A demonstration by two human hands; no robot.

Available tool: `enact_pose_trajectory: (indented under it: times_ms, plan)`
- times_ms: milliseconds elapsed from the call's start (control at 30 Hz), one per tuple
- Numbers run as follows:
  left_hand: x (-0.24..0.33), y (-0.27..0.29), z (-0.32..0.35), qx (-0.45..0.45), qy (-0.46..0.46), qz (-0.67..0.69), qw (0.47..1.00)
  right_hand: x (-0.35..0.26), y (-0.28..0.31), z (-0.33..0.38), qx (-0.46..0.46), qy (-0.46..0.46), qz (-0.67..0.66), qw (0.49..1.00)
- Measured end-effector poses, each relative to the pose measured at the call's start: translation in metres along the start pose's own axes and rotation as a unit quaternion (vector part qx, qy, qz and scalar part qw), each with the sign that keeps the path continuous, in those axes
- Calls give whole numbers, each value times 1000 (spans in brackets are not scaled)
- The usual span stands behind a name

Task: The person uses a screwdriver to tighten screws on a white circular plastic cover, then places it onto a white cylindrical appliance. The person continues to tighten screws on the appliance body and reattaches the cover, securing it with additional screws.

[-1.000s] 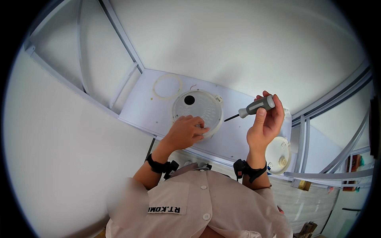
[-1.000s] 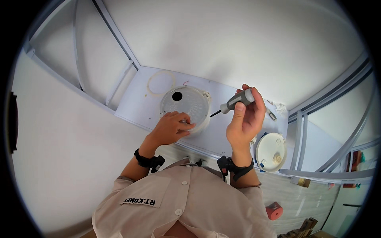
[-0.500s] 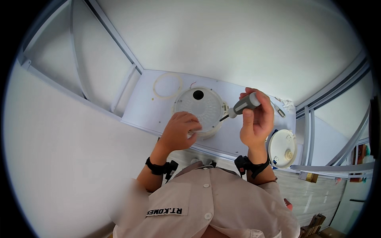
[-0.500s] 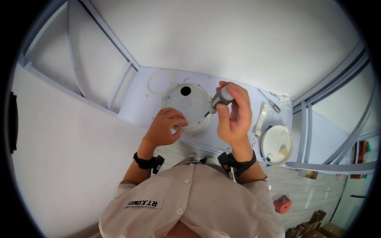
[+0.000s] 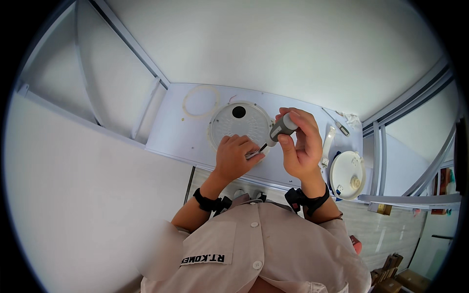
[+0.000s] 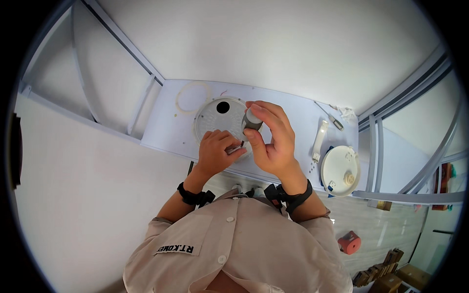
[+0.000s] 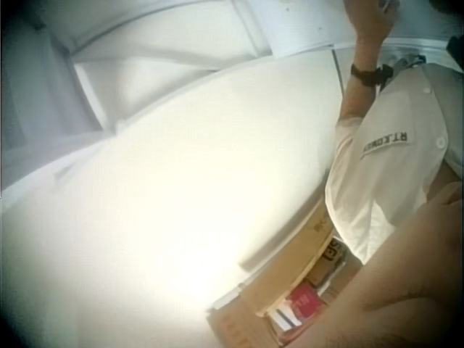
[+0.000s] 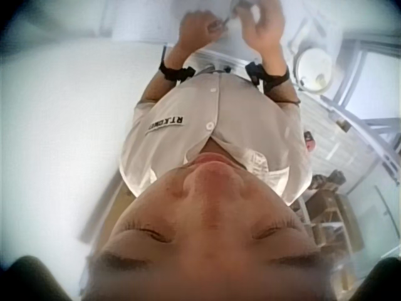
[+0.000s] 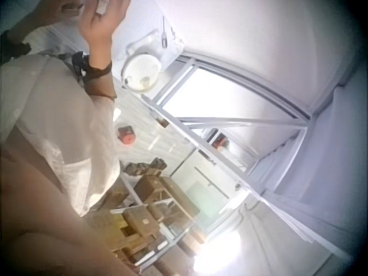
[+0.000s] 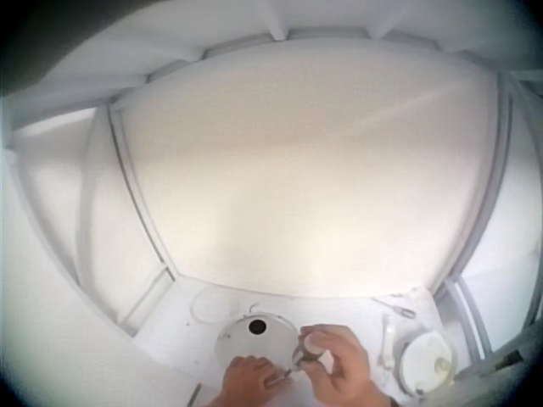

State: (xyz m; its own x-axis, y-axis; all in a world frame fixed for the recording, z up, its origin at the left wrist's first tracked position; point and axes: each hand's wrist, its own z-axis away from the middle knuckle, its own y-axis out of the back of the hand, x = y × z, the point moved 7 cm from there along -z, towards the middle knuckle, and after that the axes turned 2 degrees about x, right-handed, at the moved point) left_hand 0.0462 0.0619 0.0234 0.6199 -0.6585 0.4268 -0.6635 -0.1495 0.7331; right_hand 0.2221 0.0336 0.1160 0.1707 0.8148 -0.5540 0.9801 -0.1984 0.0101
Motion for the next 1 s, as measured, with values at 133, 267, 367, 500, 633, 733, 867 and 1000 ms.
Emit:
enact_pose_trajectory:
  times_ms: [133,267,367,500,633,733,867,1000]
  plan:
    - [-1,1,0,26,-4,0,1000,2,-1,0,-2,-8,9,1000]
    - [-3,0,3,43,-7,-1,999,1,-1,-1,2,5,17,1000]
    - [-1,1,3,53,-9,4,999,-1,-1,-1,6,11,29,1000]
    - [0,1,4,52,-7,15,998,-1,0,-1,15,7,25,1000]
    - [0,0,4,48,-4,20,999,-1,-1,-1,16,10,30,999]
    - [-1,-1,4,45,0,26,999,-3,0,-1,14,23,44,999]
    - [2,1,2,43,2,21,999,-6,3,-1,19,37,68,997]
    - [1,-1,3,44,2,23,999,-6,3,1,32,35,80,996]
